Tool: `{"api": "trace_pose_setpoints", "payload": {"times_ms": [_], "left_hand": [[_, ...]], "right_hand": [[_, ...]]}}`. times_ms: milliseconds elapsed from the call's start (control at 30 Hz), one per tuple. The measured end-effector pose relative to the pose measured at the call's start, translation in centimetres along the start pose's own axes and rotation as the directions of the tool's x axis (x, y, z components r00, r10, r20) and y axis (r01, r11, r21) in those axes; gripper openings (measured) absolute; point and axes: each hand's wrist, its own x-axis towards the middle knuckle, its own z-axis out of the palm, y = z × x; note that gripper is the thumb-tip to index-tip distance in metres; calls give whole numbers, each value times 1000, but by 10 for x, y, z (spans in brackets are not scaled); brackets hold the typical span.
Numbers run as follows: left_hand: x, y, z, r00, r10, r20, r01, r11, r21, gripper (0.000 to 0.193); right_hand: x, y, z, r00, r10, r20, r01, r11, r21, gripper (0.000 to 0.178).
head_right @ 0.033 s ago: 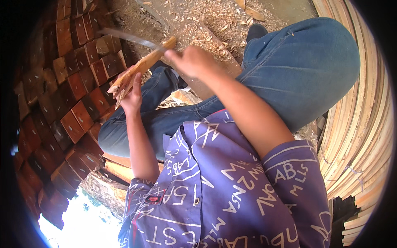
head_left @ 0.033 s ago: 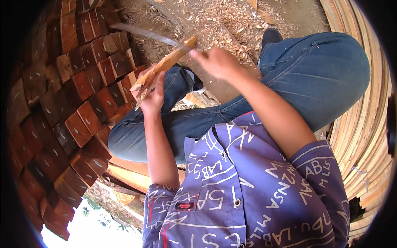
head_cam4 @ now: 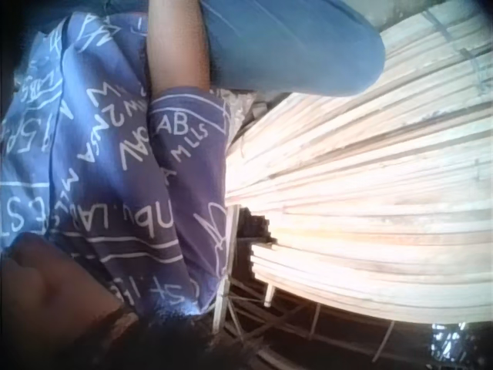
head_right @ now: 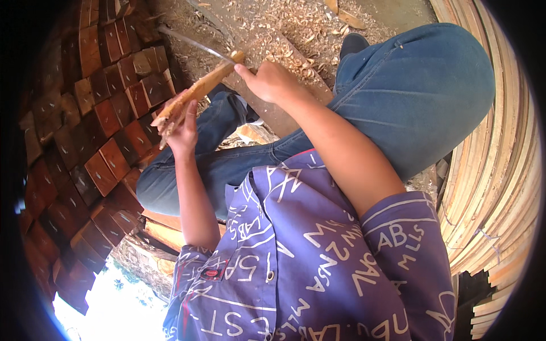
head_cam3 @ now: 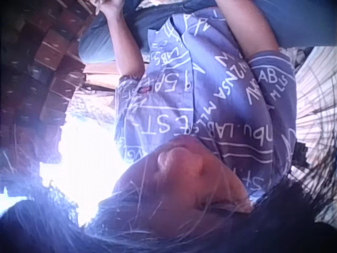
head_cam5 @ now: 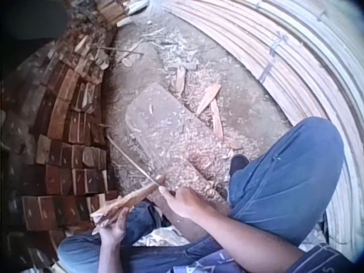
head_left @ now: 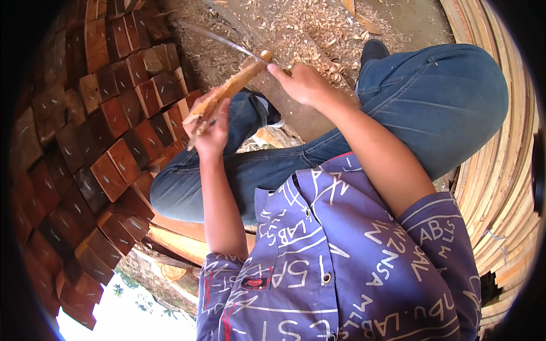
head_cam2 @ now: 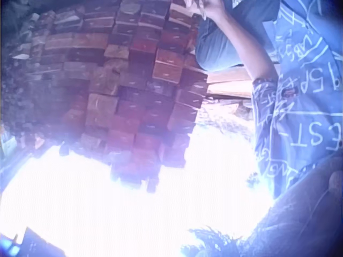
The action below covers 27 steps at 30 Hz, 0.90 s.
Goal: The person sits cross-legged on the ground and uses a long, curved knife to shave and shape a piece of wood. They hold the wood in their left hand and repeatedly draw the knife along its surface to remove thin layers, occasionally pausing to inspect the piece.
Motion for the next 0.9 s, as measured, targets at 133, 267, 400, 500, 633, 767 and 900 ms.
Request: {"api": "trace_pose_setpoints", "payload": {"times_ms": [133, 267, 400, 500, 633, 767, 900], "left_hand": [[1, -2, 3, 999, 13, -37, -14, 999, -30, 23], [-2, -7, -1, 999, -46, -16, 46, 998, -44, 22], [-1, -5, 1, 997, -62, -49, 57, 994, -92, 21], [1, -5, 2, 998, 53, -15, -53, 998, -26, 22], [0, -7, 2, 997, -43, -57, 36, 992, -121, 22], [0, -8, 1, 998, -44, -43, 41, 997, -69, 23], [1, -3, 4, 999, 36, -30, -37, 998, -43, 22]], "right_hand": [[-5, -1, 2, 999, -32, 16, 32, 999, -16, 81], [-7, -1, 21, 927, -329, -183, 299, 939, -172, 80], [4, 6, 5, 996, -51, -75, 53, 998, 20, 80], [5, 8, 8, 997, -19, -68, 20, 1000, 19, 84], [-11, -8, 0, 979, -196, -48, 189, 975, -117, 82], [-2, 5, 2, 999, -47, 3, 47, 996, -80, 80], [3, 7, 1, 999, 28, -28, -28, 1000, 9, 80]]}}
